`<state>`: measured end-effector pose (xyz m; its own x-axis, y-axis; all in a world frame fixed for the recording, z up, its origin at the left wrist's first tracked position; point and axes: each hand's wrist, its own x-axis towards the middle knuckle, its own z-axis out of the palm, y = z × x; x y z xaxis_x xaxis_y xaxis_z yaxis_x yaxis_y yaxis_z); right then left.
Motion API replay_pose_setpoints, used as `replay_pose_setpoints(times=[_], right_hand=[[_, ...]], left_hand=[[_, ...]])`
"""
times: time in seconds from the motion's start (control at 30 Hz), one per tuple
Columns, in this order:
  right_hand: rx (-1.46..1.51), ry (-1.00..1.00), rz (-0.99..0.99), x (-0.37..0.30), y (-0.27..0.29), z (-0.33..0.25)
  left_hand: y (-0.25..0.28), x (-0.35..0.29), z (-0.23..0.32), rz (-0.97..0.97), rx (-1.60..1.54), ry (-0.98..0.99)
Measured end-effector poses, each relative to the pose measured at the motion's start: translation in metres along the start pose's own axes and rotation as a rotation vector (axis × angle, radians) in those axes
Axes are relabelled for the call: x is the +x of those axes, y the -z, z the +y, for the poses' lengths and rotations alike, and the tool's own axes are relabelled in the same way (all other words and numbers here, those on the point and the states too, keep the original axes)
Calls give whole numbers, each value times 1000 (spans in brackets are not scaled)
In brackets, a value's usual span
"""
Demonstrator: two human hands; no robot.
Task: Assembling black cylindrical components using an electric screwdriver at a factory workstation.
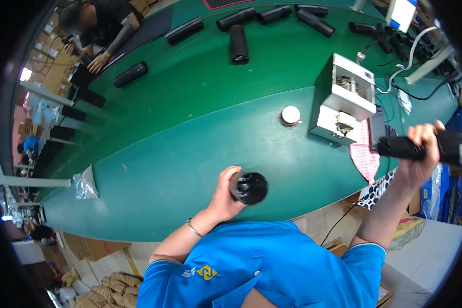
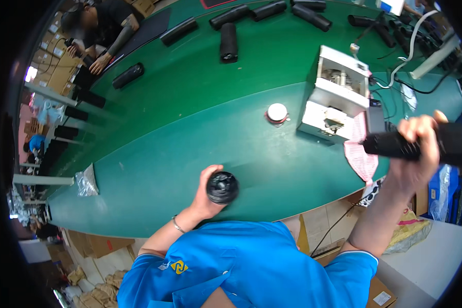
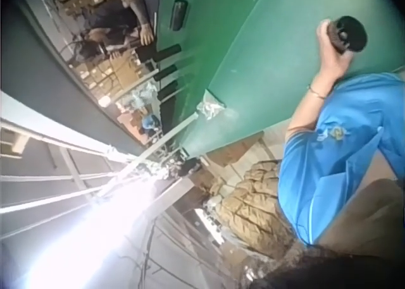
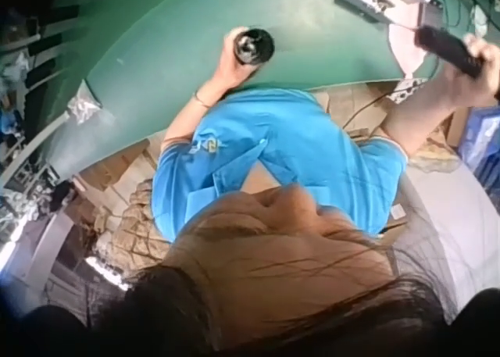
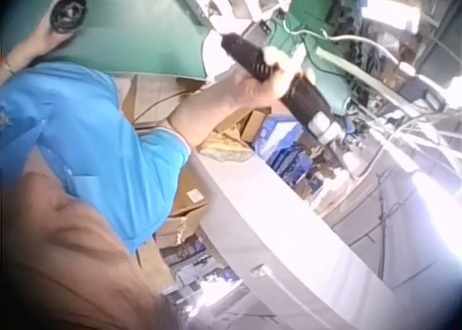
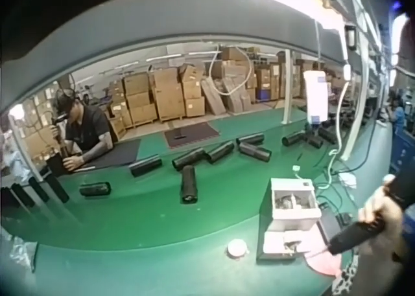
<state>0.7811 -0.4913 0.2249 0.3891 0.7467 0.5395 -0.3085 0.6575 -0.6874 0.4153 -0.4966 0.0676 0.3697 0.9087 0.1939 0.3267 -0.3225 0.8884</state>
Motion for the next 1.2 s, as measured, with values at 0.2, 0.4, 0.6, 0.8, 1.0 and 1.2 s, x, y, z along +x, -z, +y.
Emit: replay_pose_setpoints(times=[0.2,0.4,0.6,0.8,1.0,1.2], right_hand=[[574,171,-87,-43,-74,-11],[334,38,-414,-73,-102,-14],[128,6,-481,-92,-124,24],[127,-79,-528,-94,-127,38],[197,-122,-550,-96,-128,42],[260,-142,-543,-91,-124,38]], left_hand=[[-4,-9,-6,40,137,-153],[-6,-13,-16,64,8,-191],[-12,-8,-11,31,76,-170],[-14,-8,-14,53,61,-178],[-14,-6,-13,67,58,-193],[-10,-3,-1,10,75,-143]])
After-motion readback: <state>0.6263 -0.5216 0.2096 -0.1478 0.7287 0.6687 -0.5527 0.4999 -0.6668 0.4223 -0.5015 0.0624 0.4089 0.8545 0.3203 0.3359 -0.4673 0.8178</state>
